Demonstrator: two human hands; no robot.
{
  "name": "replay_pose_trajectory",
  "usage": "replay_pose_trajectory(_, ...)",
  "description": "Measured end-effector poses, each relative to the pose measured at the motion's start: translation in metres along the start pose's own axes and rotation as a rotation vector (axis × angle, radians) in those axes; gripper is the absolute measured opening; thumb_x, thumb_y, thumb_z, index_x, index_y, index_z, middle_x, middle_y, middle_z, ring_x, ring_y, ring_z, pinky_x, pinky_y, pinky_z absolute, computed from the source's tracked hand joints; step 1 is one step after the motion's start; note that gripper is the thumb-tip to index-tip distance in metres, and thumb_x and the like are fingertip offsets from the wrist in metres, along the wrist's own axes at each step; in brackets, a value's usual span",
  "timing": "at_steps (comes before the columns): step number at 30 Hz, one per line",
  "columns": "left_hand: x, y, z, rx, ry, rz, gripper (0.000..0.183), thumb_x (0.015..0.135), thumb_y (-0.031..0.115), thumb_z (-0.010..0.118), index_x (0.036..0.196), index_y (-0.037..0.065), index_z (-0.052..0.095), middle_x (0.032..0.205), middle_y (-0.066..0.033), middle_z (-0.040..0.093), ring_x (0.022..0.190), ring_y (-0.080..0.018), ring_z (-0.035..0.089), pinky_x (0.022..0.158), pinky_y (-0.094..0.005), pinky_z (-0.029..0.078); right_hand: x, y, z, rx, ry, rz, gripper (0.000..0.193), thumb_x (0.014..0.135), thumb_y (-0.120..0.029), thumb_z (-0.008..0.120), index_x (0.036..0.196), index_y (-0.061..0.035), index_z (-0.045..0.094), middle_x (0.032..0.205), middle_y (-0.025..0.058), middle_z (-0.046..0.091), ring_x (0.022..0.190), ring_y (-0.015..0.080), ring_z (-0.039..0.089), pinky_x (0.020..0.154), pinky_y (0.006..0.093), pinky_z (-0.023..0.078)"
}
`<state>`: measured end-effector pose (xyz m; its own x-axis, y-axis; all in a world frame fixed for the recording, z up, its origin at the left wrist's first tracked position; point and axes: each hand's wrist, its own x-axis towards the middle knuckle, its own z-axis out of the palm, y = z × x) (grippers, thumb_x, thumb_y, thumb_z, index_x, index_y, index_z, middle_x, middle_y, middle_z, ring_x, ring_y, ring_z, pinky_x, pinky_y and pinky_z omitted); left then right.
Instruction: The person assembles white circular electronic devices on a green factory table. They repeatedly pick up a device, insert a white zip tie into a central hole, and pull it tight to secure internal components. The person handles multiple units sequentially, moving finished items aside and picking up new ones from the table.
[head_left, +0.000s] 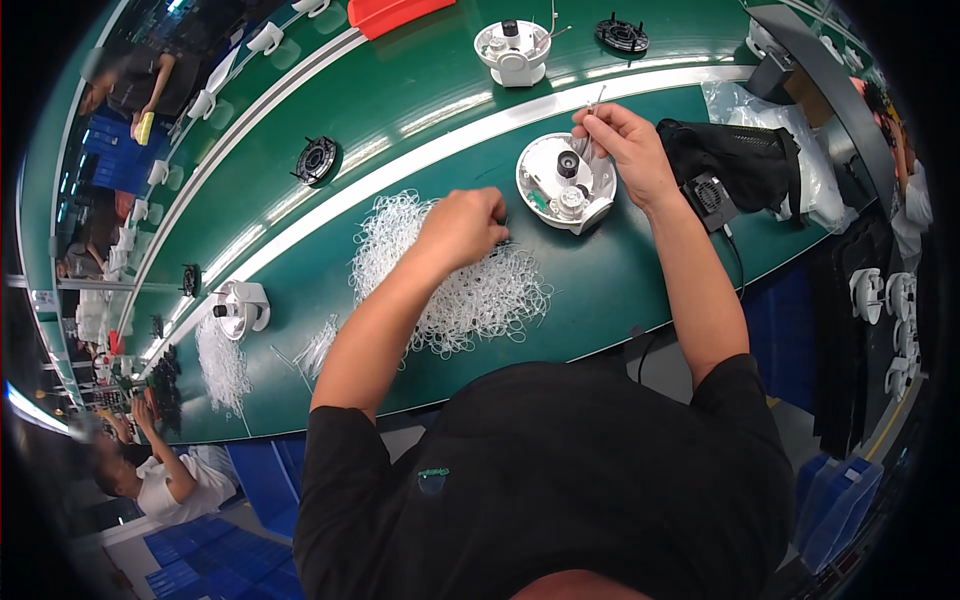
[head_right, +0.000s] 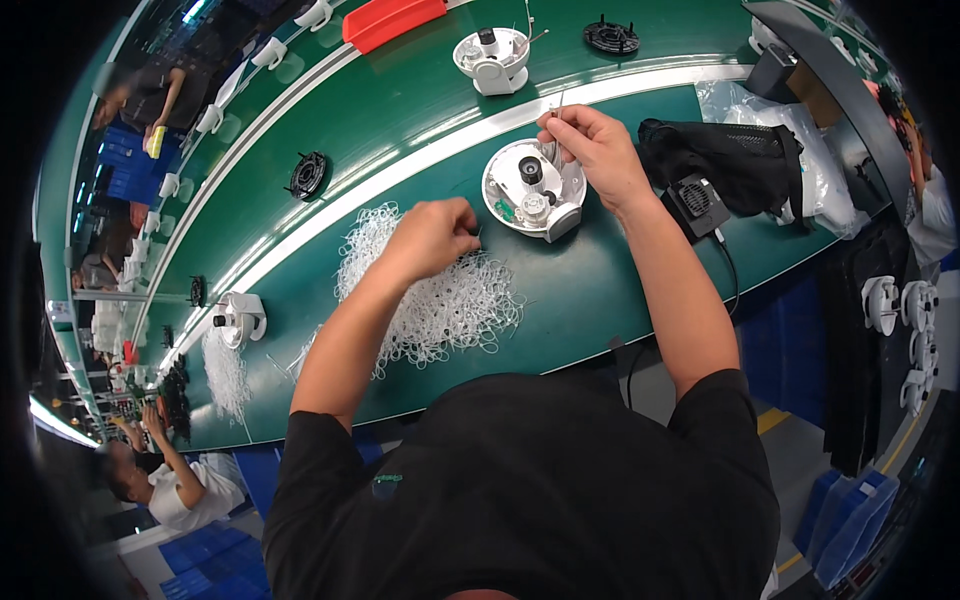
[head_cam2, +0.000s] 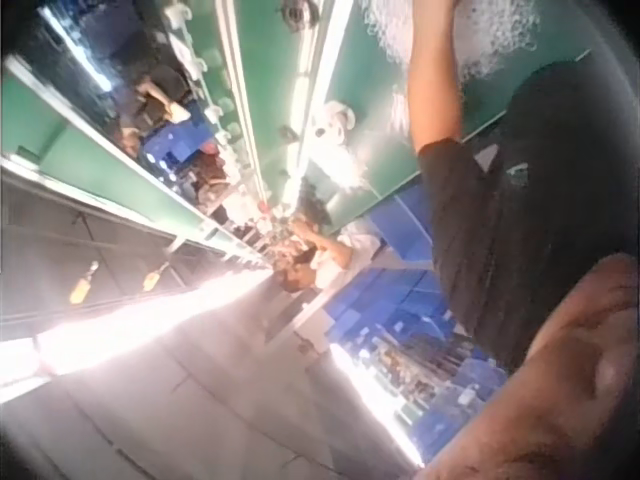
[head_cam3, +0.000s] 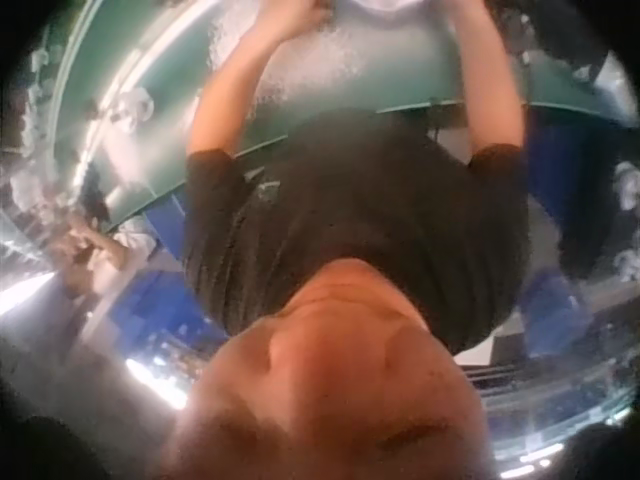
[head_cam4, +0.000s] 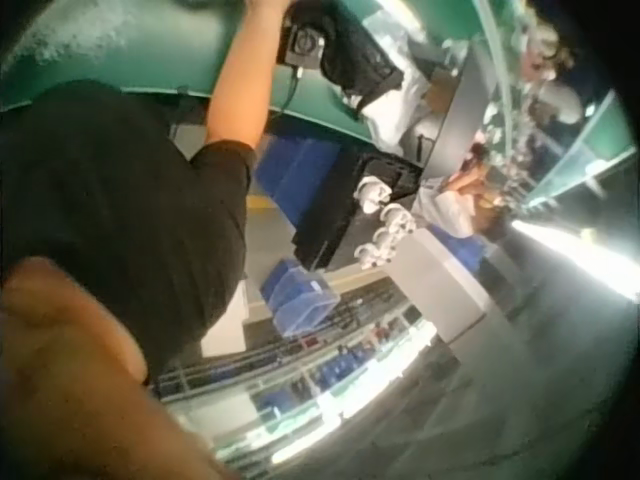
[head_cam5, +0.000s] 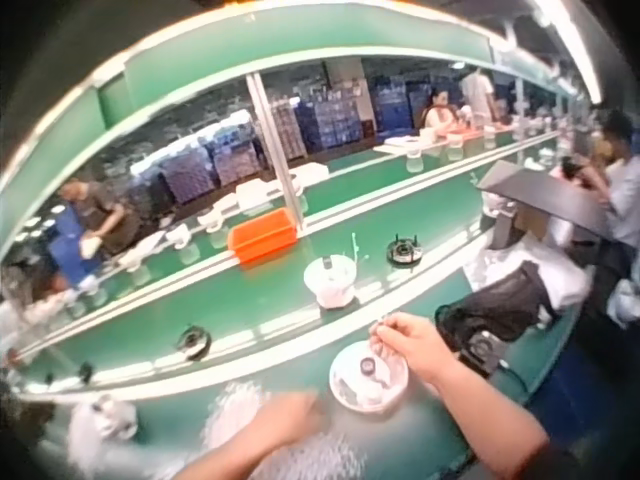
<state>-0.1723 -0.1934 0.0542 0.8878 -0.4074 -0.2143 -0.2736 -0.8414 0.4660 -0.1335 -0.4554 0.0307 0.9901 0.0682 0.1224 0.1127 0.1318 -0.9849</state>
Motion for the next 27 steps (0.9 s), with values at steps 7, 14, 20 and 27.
replay_pose_trajectory(7,0.005,0.007,0.016,0.110,0.026,0.080,0.022,0.080,0.008,0.070,0.102,0.003,0.068,0.089,-0.0173,0.071,0.086,-0.0369,0.068,0.076,-0.0445,0.053,-0.001,0.000,-0.001,-0.007,-0.013,0.024,0.020,0.097,-0.015,0.063,0.108,-0.0001,0.070,0.089,0.0023,0.070,0.072,0.0027,0.055,0.065,0.0194,0.045)
replay_pose_trajectory(14,0.015,-0.011,-0.013,-0.544,0.065,-0.069,0.019,0.092,0.004,0.068,0.110,-0.003,0.068,0.094,-0.0092,0.073,0.078,-0.0149,0.069,0.069,-0.0302,0.056,0.000,-0.014,0.006,-0.246,-0.105,-0.047,0.023,0.097,-0.017,0.062,0.108,0.0010,0.072,0.089,0.0017,0.071,0.079,0.0062,0.061,0.070,0.0231,0.049)
replay_pose_trajectory(20,0.032,0.002,-0.036,-1.146,0.256,-0.028,0.017,0.091,0.002,0.070,0.104,-0.006,0.064,0.091,-0.0140,0.072,0.077,-0.0191,0.071,0.067,-0.0282,0.061,0.011,-0.018,0.018,-0.436,-0.197,-0.120,0.023,0.094,-0.024,0.062,0.101,-0.0037,0.071,0.081,0.0105,0.071,0.074,0.0204,0.068,0.069,0.0333,0.051)
replay_pose_trajectory(27,0.071,0.010,-0.020,-1.295,0.524,0.110,0.014,0.091,0.002,0.070,0.101,-0.007,0.067,0.093,-0.0135,0.070,0.082,-0.0192,0.070,0.073,-0.0316,0.062,0.018,-0.032,0.025,-0.646,-0.262,-0.083,0.026,0.092,-0.026,0.061,0.097,-0.0030,0.072,0.079,0.0148,0.069,0.074,0.0297,0.067,0.069,0.0409,0.051)
